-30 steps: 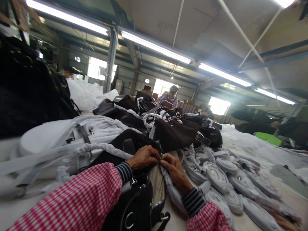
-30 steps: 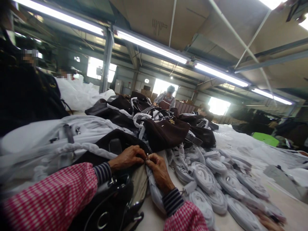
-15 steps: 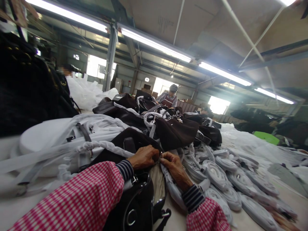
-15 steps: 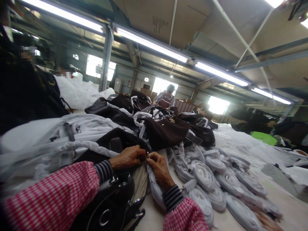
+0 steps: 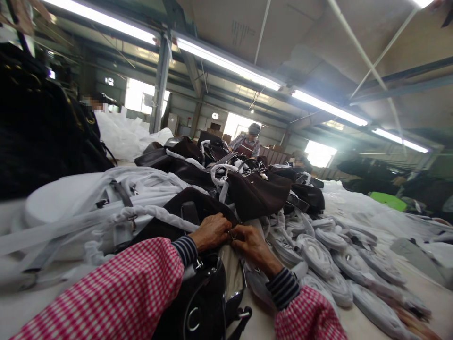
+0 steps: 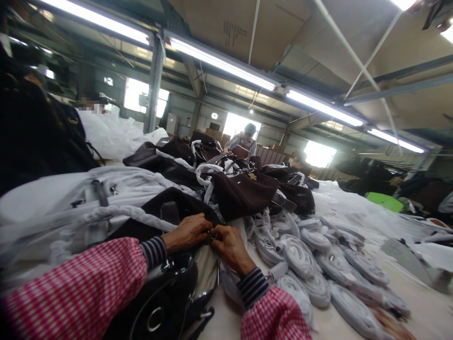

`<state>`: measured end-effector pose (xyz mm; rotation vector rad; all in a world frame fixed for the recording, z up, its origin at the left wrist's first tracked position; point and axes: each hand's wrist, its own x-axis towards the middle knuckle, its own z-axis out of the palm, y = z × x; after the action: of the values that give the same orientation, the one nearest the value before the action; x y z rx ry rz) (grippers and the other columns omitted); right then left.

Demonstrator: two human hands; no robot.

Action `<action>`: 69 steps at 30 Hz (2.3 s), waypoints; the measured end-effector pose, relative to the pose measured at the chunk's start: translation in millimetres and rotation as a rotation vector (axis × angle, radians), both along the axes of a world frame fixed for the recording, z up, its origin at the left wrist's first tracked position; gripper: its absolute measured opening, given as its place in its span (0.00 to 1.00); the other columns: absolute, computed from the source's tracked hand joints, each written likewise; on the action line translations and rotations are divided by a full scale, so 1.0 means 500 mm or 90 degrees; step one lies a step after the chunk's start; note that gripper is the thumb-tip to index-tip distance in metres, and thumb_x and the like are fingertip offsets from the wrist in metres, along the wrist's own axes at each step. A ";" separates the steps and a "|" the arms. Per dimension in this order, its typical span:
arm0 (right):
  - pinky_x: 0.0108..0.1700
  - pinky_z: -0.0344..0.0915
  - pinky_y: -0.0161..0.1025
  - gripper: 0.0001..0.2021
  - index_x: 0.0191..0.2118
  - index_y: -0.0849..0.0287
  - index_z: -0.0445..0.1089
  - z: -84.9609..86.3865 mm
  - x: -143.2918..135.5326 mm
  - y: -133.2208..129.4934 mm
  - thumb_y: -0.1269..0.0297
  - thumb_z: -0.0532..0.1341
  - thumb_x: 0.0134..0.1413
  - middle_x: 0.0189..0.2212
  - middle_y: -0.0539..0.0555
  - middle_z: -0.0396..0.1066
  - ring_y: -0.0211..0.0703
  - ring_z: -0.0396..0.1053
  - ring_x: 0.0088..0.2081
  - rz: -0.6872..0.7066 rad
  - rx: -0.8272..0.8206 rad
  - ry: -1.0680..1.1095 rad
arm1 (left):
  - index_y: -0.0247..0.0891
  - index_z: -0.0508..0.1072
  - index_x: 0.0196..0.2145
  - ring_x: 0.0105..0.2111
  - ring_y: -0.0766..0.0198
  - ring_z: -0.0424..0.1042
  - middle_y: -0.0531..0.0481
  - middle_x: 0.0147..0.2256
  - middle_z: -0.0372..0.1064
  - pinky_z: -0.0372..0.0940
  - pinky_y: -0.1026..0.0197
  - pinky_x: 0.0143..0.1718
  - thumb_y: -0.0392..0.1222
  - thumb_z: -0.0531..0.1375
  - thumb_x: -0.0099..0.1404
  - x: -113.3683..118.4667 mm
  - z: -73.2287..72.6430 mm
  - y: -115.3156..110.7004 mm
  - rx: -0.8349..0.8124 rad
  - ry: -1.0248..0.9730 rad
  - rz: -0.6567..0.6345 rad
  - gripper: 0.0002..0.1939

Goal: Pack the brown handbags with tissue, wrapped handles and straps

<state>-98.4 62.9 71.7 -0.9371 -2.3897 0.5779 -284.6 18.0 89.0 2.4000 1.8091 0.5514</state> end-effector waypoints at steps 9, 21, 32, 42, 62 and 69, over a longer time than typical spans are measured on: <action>0.37 0.54 0.37 0.05 0.33 0.61 0.73 -0.026 -0.018 -0.010 0.73 0.61 0.47 0.30 0.52 0.73 0.43 0.67 0.34 -0.040 0.105 -0.049 | 0.45 0.74 0.48 0.46 0.51 0.75 0.47 0.43 0.77 0.65 0.56 0.45 0.31 0.57 0.61 -0.013 0.008 -0.001 0.009 -0.033 0.025 0.19; 0.39 0.61 0.37 0.11 0.30 0.61 0.73 -0.026 0.006 0.009 0.58 0.68 0.47 0.28 0.50 0.71 0.41 0.66 0.33 0.016 -0.251 0.331 | 0.45 0.80 0.42 0.46 0.54 0.76 0.53 0.43 0.80 0.65 0.59 0.45 0.35 0.61 0.59 -0.016 0.008 0.008 0.007 -0.116 -0.018 0.14; 0.39 0.60 0.36 0.13 0.30 0.61 0.72 -0.019 0.010 0.006 0.57 0.70 0.47 0.28 0.48 0.69 0.39 0.64 0.32 0.035 -0.304 0.365 | 0.43 0.81 0.36 0.43 0.50 0.76 0.48 0.38 0.79 0.63 0.56 0.43 0.37 0.63 0.58 -0.012 0.003 0.008 0.010 -0.134 -0.016 0.08; 0.41 0.62 0.39 0.09 0.38 0.60 0.74 0.019 0.016 -0.025 0.63 0.66 0.50 0.34 0.51 0.73 0.43 0.68 0.37 -0.023 -0.084 0.192 | 0.37 0.76 0.28 0.32 0.60 0.72 0.50 0.29 0.74 0.61 0.60 0.34 0.40 0.60 0.58 -0.024 0.016 0.007 -0.013 -0.370 -0.106 0.06; 0.38 0.59 0.39 0.11 0.35 0.60 0.69 -0.003 0.128 -0.212 0.75 0.53 0.70 0.34 0.54 0.70 0.43 0.64 0.36 0.094 0.490 -0.091 | 0.37 0.66 0.28 0.28 0.65 0.67 0.48 0.33 0.77 0.55 0.64 0.28 0.44 0.63 0.54 0.008 0.020 -0.006 -0.114 -0.702 -0.149 0.10; 0.31 0.53 0.35 0.12 0.30 0.61 0.67 -0.015 0.123 -0.195 0.76 0.57 0.66 0.29 0.51 0.69 0.37 0.64 0.30 0.055 0.402 -0.006 | 0.38 0.66 0.28 0.32 0.62 0.67 0.46 0.38 0.77 0.59 0.61 0.33 0.46 0.63 0.58 0.009 0.018 -0.004 -0.087 -0.653 -0.197 0.11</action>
<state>-36.7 -34.9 64.4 -0.5554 -2.3925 -0.1619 -280.0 16.0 97.8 1.6902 0.9652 1.2454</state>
